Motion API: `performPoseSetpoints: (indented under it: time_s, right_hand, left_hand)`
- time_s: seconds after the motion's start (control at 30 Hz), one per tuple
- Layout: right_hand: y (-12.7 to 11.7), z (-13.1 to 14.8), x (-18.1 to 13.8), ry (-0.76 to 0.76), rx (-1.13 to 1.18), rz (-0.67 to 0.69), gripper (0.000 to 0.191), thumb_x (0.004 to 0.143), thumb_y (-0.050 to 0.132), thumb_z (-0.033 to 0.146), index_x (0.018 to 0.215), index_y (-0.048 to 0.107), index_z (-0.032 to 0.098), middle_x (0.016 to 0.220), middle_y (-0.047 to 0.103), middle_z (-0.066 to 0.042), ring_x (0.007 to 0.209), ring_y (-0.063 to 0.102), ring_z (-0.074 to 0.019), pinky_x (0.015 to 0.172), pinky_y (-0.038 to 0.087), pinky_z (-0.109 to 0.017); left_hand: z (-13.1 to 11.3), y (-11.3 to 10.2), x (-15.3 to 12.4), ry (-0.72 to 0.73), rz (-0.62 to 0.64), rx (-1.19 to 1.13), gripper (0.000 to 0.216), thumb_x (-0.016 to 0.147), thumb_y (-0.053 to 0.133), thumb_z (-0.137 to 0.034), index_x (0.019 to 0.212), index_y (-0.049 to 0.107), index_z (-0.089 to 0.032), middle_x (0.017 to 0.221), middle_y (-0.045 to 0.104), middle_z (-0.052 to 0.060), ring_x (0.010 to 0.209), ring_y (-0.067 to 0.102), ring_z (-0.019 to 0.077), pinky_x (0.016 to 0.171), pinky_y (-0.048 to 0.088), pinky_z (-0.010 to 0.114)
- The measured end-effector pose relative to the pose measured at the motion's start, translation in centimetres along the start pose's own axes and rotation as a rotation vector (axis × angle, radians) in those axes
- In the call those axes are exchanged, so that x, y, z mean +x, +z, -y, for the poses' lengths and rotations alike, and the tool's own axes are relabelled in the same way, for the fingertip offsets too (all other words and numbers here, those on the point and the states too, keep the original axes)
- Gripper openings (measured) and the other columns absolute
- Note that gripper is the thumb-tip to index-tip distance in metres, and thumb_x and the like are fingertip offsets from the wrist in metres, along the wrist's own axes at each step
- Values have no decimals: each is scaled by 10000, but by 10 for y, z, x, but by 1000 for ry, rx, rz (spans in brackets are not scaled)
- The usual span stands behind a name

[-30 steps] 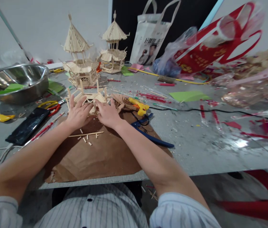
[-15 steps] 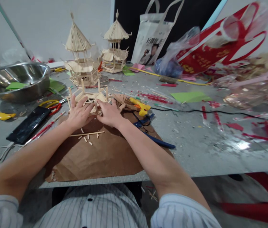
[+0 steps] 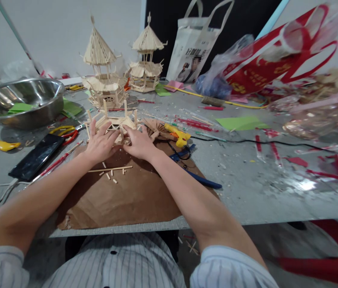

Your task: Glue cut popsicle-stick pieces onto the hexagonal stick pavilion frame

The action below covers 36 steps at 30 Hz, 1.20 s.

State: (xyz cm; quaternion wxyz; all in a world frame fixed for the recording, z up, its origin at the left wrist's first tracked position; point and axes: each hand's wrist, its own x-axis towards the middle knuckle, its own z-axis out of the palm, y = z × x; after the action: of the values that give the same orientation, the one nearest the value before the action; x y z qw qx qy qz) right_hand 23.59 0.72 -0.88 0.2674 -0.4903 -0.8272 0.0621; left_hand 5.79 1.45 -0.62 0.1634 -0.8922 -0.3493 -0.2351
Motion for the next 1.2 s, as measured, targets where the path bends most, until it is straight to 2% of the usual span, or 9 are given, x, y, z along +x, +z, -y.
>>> performPoseSetpoints:
  time_s: [0.63,0.97,1.07,1.2]
  right_hand:
    - [-1,0,1,28,-10,39,648,722,482,234,1335,324,96,1214,556,-139,1132,492,-269,1050,104,-534]
    - [1,-1,0,2,-68,9,589,731,461,215,1303,363,116,1135,598,-142,1105,502,-276,1029,143,-550]
    - [1,-2,0,-18,-56,-32,569,713,472,212,1270,387,132,1132,598,-131,1091,507,-273,1027,151,-532]
    - [-4,1,-1,-14,-46,-165,416,676,468,168,1092,482,166,1062,614,-109,1017,528,-262,997,235,-469]
  left_hand:
    - [-2,-2,1,0,-2,71,406,824,474,-352,1190,511,-182,1048,649,122,1241,385,321,1051,53,622]
    - [-2,-2,1,-10,11,38,405,809,495,-338,1190,510,-203,1071,641,122,1252,372,322,1043,52,635]
    - [-2,-2,1,-15,15,25,410,809,495,-332,1193,511,-192,1078,637,129,1253,369,325,1047,40,630]
    - [-2,-2,2,-27,9,-3,416,800,502,-312,1196,509,-187,1080,635,131,1258,363,324,1052,23,625]
